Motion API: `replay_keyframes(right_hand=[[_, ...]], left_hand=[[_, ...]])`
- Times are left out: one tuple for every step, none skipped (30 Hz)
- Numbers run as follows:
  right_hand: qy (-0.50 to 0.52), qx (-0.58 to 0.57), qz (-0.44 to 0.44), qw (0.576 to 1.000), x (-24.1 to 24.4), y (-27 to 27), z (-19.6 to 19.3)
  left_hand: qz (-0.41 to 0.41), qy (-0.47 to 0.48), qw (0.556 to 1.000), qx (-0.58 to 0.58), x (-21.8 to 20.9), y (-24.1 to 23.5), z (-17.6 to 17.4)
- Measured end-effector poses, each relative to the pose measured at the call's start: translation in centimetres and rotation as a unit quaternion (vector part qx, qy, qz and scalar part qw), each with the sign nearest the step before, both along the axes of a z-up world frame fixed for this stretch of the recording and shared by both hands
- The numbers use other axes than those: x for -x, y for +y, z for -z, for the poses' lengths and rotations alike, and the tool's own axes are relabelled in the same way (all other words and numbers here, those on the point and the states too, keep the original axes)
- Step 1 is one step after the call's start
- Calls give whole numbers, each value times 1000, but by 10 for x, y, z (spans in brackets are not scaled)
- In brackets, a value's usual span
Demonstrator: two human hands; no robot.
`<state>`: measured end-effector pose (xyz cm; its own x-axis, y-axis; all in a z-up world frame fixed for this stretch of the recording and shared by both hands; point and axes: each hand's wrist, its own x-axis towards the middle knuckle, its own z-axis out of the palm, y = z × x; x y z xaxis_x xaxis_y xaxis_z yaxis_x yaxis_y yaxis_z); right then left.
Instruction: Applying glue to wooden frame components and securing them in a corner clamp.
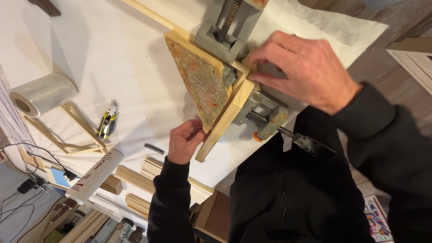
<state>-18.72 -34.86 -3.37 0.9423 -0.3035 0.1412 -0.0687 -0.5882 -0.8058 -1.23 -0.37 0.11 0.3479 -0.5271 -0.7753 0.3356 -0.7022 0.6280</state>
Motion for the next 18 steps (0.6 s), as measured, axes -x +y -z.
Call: replay_keyframes(right_hand=[[2, 77, -44, 996, -4, -4, 6], [1, 76, -45, 996, -8, -10, -2], [-8, 125, -71, 990, -13, -17, -9], [-17, 174, -96, 980, -17, -23, -17], [-18, 173, -97, 980, -20, -27, -18], [-39, 221, -115, 968, -23, -31, -18], [-60, 268, -131, 952, -25, -36, -19], [-61, 270, -131, 952, -25, -37, -22], [-62, 313, -129, 939, -24, -38, -24], [-63, 355, -126, 924, -22, -37, -26], [-63, 354, -127, 924, -17, -37, -15], [-32, 372, -122, 920, -11, -38, -4], [-1, 390, -116, 913, -5, -39, 7], [-1, 392, -119, 912, -1, -42, 2], [-31, 317, -70, 945, 2, -44, -4], [-60, 244, -24, 968, 6, -50, -13], [-57, 251, -30, 966, 8, -51, -29], [-7, 227, -27, 973, 9, -56, -48]], left_hand=[[-3, 4, 1000, -2, 0, -1, -1], [-5, 4, 1000, -3, -1, 1, 0], [-3, 6, 1000, -3, -2, 3, 2], [-1, 8, 1000, -2, -3, 4, 3], [-2, 8, 1000, -4, -3, 5, 2], [0, 10, 1000, 3, -3, 5, 2], [3, 12, 1000, 9, -2, 5, 2], [3, 11, 1000, 11, -3, 6, 4], [3, 10, 1000, 19, -3, 7, 5], [2, 10, 1000, 25, -3, 9, 6], [2, 10, 1000, 25, -4, 10, 5], [3, 11, 999, 30, -3, 10, 7], [4, 12, 999, 36, -2, 10, 7], [2, 14, 999, 38, -2, 8, 4], [-3, 5, 999, 35, -4, 6, 0], [-10, -1, 999, 36, -3, 2, -2], [-15, 2, 999, 44, -1, -11, -21], [-15, -103, 994, 18, 4, -24, -39]])
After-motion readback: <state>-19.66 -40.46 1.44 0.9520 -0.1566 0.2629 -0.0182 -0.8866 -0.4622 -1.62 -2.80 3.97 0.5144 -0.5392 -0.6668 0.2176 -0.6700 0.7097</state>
